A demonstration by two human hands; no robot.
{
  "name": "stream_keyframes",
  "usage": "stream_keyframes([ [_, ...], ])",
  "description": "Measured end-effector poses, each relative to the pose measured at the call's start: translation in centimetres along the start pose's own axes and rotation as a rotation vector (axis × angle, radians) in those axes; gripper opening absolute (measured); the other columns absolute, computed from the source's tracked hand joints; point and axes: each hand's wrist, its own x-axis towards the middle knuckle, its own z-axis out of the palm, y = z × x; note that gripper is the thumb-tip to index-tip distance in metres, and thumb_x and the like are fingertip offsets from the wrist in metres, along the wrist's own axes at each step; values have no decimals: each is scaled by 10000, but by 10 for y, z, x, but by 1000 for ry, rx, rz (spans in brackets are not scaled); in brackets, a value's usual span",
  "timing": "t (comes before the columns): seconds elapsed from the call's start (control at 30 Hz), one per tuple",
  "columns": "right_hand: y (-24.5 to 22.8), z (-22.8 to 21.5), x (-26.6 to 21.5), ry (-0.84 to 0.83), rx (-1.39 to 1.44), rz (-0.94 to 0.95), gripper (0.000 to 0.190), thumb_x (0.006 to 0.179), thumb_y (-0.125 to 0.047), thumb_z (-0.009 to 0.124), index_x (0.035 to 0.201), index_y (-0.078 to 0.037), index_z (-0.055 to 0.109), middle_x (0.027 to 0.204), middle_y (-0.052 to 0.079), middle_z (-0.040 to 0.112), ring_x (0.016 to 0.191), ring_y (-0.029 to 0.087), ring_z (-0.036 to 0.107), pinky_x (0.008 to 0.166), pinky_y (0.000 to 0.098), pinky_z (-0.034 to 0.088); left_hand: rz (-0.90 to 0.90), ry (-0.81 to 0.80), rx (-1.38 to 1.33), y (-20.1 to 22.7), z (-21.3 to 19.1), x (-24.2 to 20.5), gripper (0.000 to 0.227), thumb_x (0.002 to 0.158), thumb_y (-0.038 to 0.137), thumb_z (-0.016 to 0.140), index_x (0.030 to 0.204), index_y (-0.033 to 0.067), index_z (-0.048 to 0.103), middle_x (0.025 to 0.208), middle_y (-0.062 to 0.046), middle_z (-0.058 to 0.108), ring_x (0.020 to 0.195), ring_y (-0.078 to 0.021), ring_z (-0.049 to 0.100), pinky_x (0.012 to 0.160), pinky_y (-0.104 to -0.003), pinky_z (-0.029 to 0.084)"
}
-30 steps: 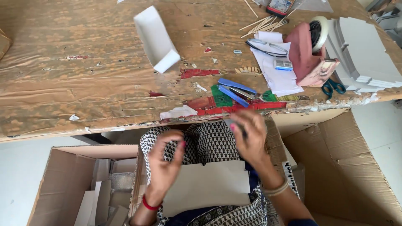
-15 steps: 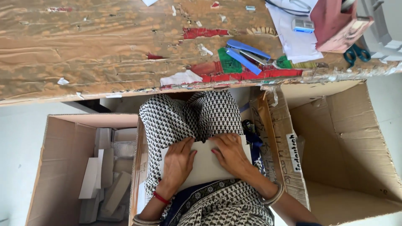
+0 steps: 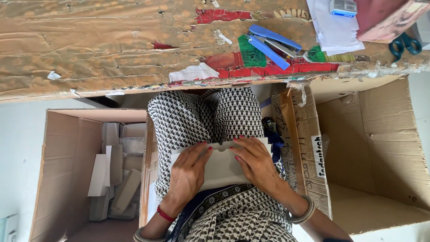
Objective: The person sits on the floor between cardboard boxes and assembles white paper boxes. They fold the side flaps of each flat blank, staple the corners with a blue handheld stapler, and place the finished open boxes on the table above, repeating this for several boxes.
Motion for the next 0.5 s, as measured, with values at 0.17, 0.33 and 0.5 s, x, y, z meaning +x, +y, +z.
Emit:
stream_keyframes([
  [0.17,4,11,-36,-53,46,22,218,871,-50,743,1088,-61,761,1164,113,758,1153,247,703,1129,500,465,64,-10,107,4,-1,-24,375,773,11,639,1136,22,735,1228,-178,719,1197,-385,655,1044,-477,495],
  [0.33,16,39,-65,-198,-8,-26,132,881,-82,742,1003,-85,790,1159,141,760,1113,282,722,1055,457,519,44,-235,42,-8,31,-72,271,931,107,682,1185,26,729,1232,-163,710,1143,-337,674,1052,-472,500],
  [0.5,0,20,-36,-200,98,108,175,876,-90,729,1024,-1,760,1140,178,756,1056,347,732,947,410,561,-54,-380,16,-6,32,-43,309,891,177,699,1138,-8,707,1206,-169,685,1172,-364,606,945,-449,528],
])
